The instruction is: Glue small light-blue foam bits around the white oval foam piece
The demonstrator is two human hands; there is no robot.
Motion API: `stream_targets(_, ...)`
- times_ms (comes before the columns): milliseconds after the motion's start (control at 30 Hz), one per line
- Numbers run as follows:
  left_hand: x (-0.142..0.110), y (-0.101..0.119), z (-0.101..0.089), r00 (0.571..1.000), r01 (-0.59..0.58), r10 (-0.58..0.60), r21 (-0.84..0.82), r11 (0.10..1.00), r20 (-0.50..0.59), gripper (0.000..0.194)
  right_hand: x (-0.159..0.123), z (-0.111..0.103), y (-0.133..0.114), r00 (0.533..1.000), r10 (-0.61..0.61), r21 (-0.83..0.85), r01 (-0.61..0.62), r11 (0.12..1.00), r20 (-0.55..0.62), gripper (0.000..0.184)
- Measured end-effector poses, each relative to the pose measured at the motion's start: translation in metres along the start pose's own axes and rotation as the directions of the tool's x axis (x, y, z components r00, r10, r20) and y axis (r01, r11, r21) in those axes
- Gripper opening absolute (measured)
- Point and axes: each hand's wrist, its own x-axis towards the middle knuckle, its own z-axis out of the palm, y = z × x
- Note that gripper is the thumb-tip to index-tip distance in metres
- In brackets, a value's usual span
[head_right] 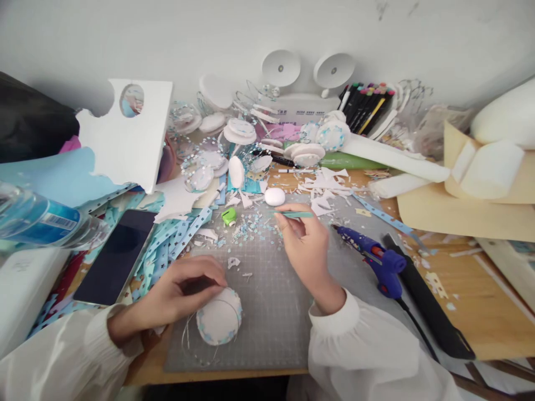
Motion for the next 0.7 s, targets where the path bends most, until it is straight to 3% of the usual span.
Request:
stream_targets(67, 0.000, 0.000, 0.001, 0.999, -0.024, 0.023, 0.017, 1.000, 0.047, 0.010, 0.000, -0.001, 0.000, 0.994, -0.093, -0.072, 0.088, 0.994, -0.062, 0.009)
stream_targets(167, -0.001, 0.000, 0.003, 0.996, -0.036, 0.033, 0.042, 0.998, 0.078, 0.011, -0.001, -0.001, -0.002, 0.996, -0.072, -0.009, 0.072, 0.997, -0.059, 0.009)
stream_targets(267, -0.002, 0.000, 0.003, 0.996, -0.062, 0.057, 0.067, 0.996, 0.067, 0.013, -0.004, 0.000, -0.004, 0.995, 0.029, 0.164, -0.045, 0.985, 0.096, 0.009)
stream_targets(400, -0.001, 0.001, 0.001, 0.998, -0.062, 0.064, 0.077, 0.995, -0.029, 0.017, -0.010, 0.003, -0.004, 0.943, 0.078, 0.409, -0.214, 0.887, 0.324, 0.009)
stream_targets(567, -0.001, 0.001, -0.003, 0.970, 0.054, -0.078, -0.106, 0.993, -0.231, 0.013, -0.017, 0.004, -0.007, 0.877, 0.042, 0.461, -0.292, 0.838, 0.479, 0.010)
stream_targets(700, 0.000, 0.000, -0.004, 0.958, 0.067, -0.136, -0.264, 0.962, -0.251, 0.011, -0.021, 0.004, -0.011, 0.830, -0.014, 0.471, -0.302, 0.829, 0.557, 0.009)
